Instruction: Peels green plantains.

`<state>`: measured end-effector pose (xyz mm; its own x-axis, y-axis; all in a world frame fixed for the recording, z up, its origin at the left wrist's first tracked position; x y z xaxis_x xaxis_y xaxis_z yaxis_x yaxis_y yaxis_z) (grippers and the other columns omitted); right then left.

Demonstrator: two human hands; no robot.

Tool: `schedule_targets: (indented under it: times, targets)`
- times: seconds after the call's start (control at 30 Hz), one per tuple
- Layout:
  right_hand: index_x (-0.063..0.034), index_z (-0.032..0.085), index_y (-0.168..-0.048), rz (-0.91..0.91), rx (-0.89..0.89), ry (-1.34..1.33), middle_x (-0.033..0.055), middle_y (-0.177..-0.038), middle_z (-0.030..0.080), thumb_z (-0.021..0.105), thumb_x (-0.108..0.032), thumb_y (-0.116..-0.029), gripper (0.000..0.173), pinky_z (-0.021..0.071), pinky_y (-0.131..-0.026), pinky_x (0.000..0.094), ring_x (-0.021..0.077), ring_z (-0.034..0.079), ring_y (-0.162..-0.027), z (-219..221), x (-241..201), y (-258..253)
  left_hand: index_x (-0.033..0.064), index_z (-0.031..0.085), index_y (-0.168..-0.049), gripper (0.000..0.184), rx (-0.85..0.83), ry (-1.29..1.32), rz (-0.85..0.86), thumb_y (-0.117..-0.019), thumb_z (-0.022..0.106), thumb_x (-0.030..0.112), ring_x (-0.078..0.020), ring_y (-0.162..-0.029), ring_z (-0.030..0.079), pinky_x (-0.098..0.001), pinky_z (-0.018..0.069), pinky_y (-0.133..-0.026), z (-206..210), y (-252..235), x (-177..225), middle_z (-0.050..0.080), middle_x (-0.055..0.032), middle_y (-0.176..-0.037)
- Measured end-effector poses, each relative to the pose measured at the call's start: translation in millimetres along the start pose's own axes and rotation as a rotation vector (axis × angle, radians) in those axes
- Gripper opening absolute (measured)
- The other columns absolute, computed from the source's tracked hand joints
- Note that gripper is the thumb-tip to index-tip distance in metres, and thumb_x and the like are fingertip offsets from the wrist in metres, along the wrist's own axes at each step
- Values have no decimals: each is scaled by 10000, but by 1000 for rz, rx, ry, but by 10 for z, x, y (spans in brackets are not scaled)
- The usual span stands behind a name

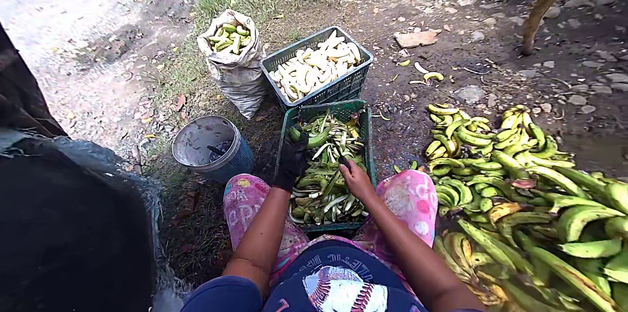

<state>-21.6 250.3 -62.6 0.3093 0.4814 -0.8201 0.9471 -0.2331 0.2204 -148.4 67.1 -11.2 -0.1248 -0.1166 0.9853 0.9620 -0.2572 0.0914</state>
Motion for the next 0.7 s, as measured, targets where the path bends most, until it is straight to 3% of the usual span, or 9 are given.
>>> schedule_targets:
  times: [0.13, 0.2, 0.27, 0.3, 0.37, 0.43, 0.53, 0.6, 0.7]
  targets:
    - [-15, 602, -1213, -324, 247, -146, 103, -750, 617, 370, -460, -1082, 519, 550, -649, 462, 229, 622, -655, -614, -975, 98, 169, 584, -1336, 436, -82, -255, 122, -932, 710, 274, -126, -757, 617, -342, 548, -653, 82, 76, 102, 662, -37, -991]
    - [-49, 591, -1181, -507, 347, -269, 27, -695, 574, 351, -526, -1074, 545, 528, -525, 352, 140, 569, -559, -766, -1322, 204, 193, 602, -1329, 453, -142, -246, 197, -914, 728, 322, -143, -810, 643, -365, 569, -683, 106, 49, 89, 675, -35, -1052]
    - [-63, 598, -1174, -509, 367, -260, 22, -684, 572, 347, -576, -1066, 581, 528, -505, 348, 140, 567, -545, -652, -1243, 137, 182, 581, -1363, 503, -168, -242, 244, -912, 733, 345, -145, -880, 652, -368, 578, -736, 96, 50, 139, 668, -41, -1128]
    - [-68, 603, -1148, -395, 315, -176, 54, -684, 573, 351, -574, -1066, 571, 536, -536, 403, 189, 585, -568, -471, -989, 21, 175, 567, -1384, 524, -174, -236, 251, -915, 736, 333, -134, -899, 647, -352, 574, -746, 71, 91, 199, 664, -42, -1149]
    - [-48, 630, -1196, 38, 7, 28, 187, -859, 670, 350, -608, -1064, 640, 548, -766, 571, 341, 676, -799, 97, -116, -170, 206, 536, -1426, 545, -186, -202, 254, -927, 730, 309, -107, -912, 641, -318, 569, -743, -43, 217, 334, 665, -23, -1177]
    - [-49, 637, -1252, 304, -182, 55, 207, -987, 690, 334, -637, -1058, 690, 533, -833, 590, 357, 681, -898, 486, 496, -55, 237, 536, -1419, 511, -131, -47, 268, -948, 703, 343, -87, -893, 651, -281, 568, -699, -244, 244, 454, 680, 2, -1174]
    - [-52, 606, -1236, 276, -180, -62, 152, -917, 650, 382, -584, -1070, 601, 533, -751, 515, 289, 640, -784, 567, 467, 104, 247, 544, -1343, 423, -22, 362, 219, -1011, 556, 509, -116, -899, 671, -317, 592, -730, -452, 163, 427, 675, -3, -1118]
    - [-92, 587, -1381, 190, -165, -108, 165, -1122, 685, 469, -494, -1071, 521, 523, -904, 509, 277, 663, -983, 500, 345, 71, 239, 583, -1253, 457, 39, 532, -9, -1011, 469, 610, -141, -934, 667, -374, 585, -804, -464, 165, 10, 674, -7, -1074]
    - [-136, 495, -1522, 9, -168, -117, 168, -1456, 579, 481, -445, -1072, 546, 429, -1142, 505, 278, 562, -1340, 359, 206, -108, 162, 602, -1234, 491, -27, 515, -298, -1022, 447, 576, -178, -868, 671, -384, 585, -743, -288, 215, -484, 680, -66, -1023]
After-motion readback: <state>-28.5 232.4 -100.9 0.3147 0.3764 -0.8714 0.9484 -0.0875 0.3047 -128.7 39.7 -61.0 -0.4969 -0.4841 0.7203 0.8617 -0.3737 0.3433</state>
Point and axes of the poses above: each hand's wrist, its own y-axis away from the middle knuckle, its own z-axis out of the palm, x = y × z, the point moved 10 cm from there along -y, towards the middle knuckle
